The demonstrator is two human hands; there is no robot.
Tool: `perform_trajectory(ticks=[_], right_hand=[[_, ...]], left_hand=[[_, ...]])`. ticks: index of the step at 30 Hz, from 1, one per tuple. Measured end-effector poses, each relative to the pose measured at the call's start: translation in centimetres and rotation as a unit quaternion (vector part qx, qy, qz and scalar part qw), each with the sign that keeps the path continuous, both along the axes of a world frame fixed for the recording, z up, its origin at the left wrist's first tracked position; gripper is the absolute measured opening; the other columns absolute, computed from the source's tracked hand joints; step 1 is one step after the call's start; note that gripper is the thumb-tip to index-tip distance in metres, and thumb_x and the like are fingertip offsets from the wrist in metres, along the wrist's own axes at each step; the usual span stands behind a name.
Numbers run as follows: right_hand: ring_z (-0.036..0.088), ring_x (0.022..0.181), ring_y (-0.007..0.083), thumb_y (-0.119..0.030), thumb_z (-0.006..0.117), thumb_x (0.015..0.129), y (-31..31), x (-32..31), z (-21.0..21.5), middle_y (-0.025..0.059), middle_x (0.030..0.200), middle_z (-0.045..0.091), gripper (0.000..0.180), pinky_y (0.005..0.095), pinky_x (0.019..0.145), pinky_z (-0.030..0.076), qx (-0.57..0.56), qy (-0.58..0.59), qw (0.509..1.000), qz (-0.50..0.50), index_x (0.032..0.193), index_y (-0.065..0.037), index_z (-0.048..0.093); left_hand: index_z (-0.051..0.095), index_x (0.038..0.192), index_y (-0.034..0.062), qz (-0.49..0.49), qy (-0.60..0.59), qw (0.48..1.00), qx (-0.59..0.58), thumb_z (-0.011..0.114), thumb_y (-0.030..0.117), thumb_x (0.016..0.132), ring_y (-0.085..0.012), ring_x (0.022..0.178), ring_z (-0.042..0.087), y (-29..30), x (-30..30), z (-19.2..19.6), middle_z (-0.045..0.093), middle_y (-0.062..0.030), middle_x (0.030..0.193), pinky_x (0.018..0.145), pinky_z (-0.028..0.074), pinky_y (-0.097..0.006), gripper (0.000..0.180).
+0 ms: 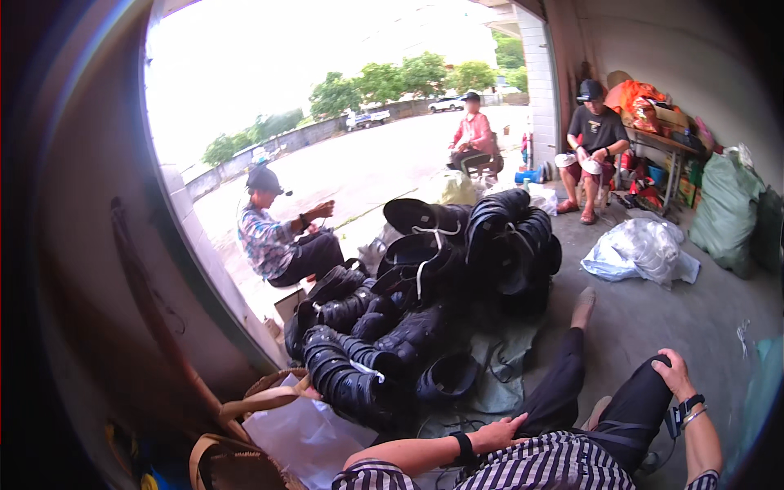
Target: Threading and inserting laces into athletic shoes.
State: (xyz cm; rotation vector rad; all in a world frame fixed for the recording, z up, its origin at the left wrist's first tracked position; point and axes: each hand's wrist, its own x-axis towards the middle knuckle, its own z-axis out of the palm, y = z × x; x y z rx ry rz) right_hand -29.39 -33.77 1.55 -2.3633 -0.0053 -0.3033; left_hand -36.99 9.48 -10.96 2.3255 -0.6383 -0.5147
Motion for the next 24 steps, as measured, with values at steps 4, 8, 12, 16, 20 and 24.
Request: perform_trajectory(ticks=[4, 8, 12, 16, 20, 24], right_hand=[[0.056, 0.105, 0.0320, -0.028, 0.071, 0.073, 1.4, -1.9, 1.1, 0.0168, 0.109, 0.060, 0.041, 0.0383, 0.093, 0.044, -0.037, -0.057, 0.998, 0.003, 0.105, -0.003, 0.062], [0.054, 0.111, 0.0334, -0.025, 0.073, 0.073, 4.3, -1.6, 1.9, 0.0172, 0.115, 0.059, 0.043, 0.0404, 0.097, 0.042, -0.066, -0.159, 0.984, 0.050, 0.107, -0.001, 0.062], [0.046, 0.121, 0.0369, -0.026, 0.074, 0.073, 8.2, -0.4, 2.6, 0.0191, 0.132, 0.048, 0.051, 0.0430, 0.104, 0.036, -0.101, -0.150, 0.981, 0.064, 0.118, -0.008, 0.058], [0.035, 0.130, 0.0411, -0.027, 0.076, 0.070, 9.6, 0.3, 0.8, 0.0204, 0.142, 0.037, 0.059, 0.0452, 0.108, 0.033, -0.127, -0.138, 0.980, 0.074, 0.123, -0.009, 0.056], [0.032, 0.132, 0.0434, -0.028, 0.077, 0.068, 9.7, 0.0, -2.6, 0.0240, 0.147, 0.028, 0.067, 0.0467, 0.108, 0.033, -0.105, -0.101, 0.981, 0.127, 0.127, -0.010, 0.053], [0.034, 0.133, 0.0416, -0.027, 0.075, 0.071, 10.9, -1.9, -4.9, 0.0252, 0.146, 0.030, 0.068, 0.0445, 0.110, 0.032, -0.101, -0.020, 0.979, 0.175, 0.132, -0.009, 0.049]], left_hand=[[0.020, 0.149, 0.0211, -0.049, 0.037, 0.994, 0.093, 0.045, 0.051, 0.093, -0.0466, 0.105, 0.056, 0.2, 0.0, 1.1, 0.050, -0.0306, 0.121, 0.088, 0.048, -0.049, 0.068], [0.020, 0.149, 0.0239, -0.051, -0.006, 0.989, 0.135, 0.050, 0.037, 0.092, -0.0489, 0.116, 0.048, 0.8, 0.0, 3.2, 0.035, -0.0287, 0.139, 0.093, 0.045, -0.053, 0.066], [0.028, 0.147, 0.0275, -0.079, -0.041, 0.983, 0.158, 0.053, 0.022, 0.088, -0.0458, 0.127, 0.038, 0.7, 0.0, 5.1, 0.026, -0.0231, 0.148, 0.100, 0.041, -0.052, 0.065], [0.048, 0.136, 0.0263, -0.111, -0.100, 0.977, 0.153, 0.055, 0.020, 0.085, -0.0345, 0.130, 0.039, 0.7, 0.7, 5.6, 0.033, -0.0161, 0.147, 0.101, 0.043, -0.045, 0.052], [0.063, 0.114, 0.0171, -0.098, -0.143, 0.981, 0.088, 0.053, 0.014, 0.082, -0.0309, 0.120, 0.047, -0.3, 1.0, 6.3, 0.050, -0.0082, 0.132, 0.093, 0.047, -0.040, 0.034], [0.065, 0.107, 0.0098, -0.008, -0.052, 0.999, -0.013, 0.058, 0.014, 0.080, -0.0297, 0.099, 0.059, 0.8, 0.3, 4.8, 0.064, -0.0088, 0.106, 0.084, 0.049, -0.036, 0.028]])
